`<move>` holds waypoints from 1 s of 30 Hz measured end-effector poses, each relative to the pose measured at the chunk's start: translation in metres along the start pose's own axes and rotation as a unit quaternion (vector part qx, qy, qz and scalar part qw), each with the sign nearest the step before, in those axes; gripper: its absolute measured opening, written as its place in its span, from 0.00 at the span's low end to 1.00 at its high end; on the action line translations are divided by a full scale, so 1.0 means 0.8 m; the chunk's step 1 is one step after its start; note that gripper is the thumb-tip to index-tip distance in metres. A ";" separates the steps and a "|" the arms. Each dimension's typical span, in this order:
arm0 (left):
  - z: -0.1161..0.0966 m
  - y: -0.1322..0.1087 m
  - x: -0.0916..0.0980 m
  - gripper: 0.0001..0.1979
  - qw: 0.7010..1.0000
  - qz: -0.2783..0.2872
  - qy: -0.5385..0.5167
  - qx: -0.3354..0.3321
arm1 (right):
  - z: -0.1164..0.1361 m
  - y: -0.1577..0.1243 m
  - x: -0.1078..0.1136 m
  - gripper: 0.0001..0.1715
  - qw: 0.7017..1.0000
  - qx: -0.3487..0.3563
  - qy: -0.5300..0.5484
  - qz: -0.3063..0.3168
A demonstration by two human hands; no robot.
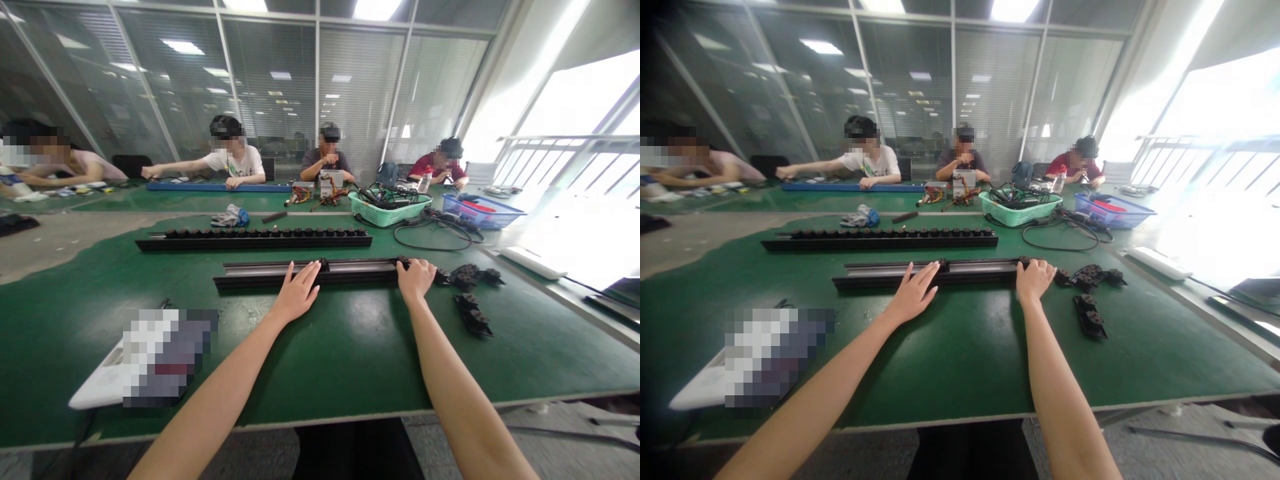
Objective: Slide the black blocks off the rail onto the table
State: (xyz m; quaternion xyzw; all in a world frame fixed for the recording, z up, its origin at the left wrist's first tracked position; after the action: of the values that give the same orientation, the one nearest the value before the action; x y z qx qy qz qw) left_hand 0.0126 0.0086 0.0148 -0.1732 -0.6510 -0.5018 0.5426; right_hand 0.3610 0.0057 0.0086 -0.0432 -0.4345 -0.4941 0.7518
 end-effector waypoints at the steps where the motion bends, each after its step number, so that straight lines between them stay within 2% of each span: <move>1: 0.000 0.000 0.000 0.31 1.000 0.001 0.000 0.001 | 0.001 -0.001 0.001 0.24 1.000 -0.002 -0.005 0.001; 10: -0.001 0.001 0.001 0.30 1.000 0.008 -0.001 0.007 | 0.004 -0.002 0.008 0.22 0.999 -0.031 -0.037 0.017; 20: -0.002 0.000 0.003 0.31 1.000 0.003 -0.006 0.005 | 0.015 0.013 0.011 0.15 0.992 0.013 -0.120 0.040; 24: -0.001 -0.001 0.003 0.31 1.000 0.000 -0.004 0.003 | 0.007 0.026 0.010 0.14 0.992 0.027 -0.110 0.057; 30: -0.003 0.000 0.003 0.31 1.000 0.006 -0.004 0.005 | -0.014 0.036 0.004 0.15 0.997 0.040 -0.030 0.059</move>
State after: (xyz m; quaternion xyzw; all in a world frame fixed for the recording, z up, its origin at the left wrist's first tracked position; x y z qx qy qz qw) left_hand 0.0128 0.0053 0.0168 -0.1767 -0.6542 -0.4946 0.5442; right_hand 0.3905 0.0124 0.0141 -0.0535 -0.4729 -0.4301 0.7671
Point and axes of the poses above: each hand's wrist, its own y-axis towards the middle knuckle, its own x-axis out of the back of the hand, z = x × y, the point moved 4 cm from there along y, towards the middle knuckle, and after that the axes turned 15 degrees about -x, right-handed, at the moved point
